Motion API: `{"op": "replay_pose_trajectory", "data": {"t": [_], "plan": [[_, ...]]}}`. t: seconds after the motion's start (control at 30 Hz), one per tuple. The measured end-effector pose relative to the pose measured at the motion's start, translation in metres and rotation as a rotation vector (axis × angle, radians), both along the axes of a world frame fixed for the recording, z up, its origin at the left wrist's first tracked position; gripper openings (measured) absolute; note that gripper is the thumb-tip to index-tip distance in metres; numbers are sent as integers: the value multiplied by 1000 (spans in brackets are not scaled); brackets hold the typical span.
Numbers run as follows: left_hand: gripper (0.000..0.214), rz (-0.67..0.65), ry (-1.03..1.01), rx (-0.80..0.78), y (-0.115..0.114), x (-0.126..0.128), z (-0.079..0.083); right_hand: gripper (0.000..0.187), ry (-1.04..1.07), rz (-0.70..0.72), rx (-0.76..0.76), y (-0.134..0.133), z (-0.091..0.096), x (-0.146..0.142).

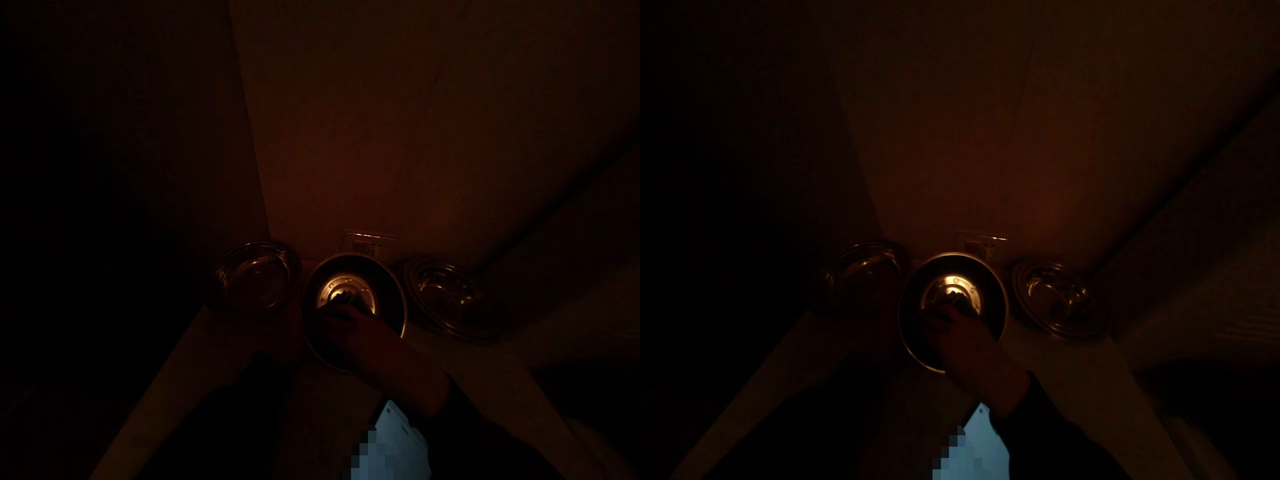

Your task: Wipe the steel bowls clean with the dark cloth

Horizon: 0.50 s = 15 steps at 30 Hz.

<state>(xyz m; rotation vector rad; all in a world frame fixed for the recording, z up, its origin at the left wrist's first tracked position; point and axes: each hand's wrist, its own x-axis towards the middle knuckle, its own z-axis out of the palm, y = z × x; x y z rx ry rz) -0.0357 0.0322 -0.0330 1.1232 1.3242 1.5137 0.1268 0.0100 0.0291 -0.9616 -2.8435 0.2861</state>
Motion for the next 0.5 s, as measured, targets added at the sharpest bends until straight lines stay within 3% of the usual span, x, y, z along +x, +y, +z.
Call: {"op": "replay_pose_trajectory", "data": {"t": [0.13, 0.2, 0.37, 0.5], "plan": [[31, -42, -60, 0, -3, 4, 10, 51, 85, -6, -175, -1, 10, 7], [32, -62, -61, -5, -4, 4, 14, 55, 94, -22, -187, -2, 11, 7], [30, -62, -12, 17, -1, 2, 11, 49, 26, -64, 39, 1, -2, -1], [28, -101, 35, 12, -3, 0, 12, 53, -3, -248, 177, 11, -7, 1]]}}
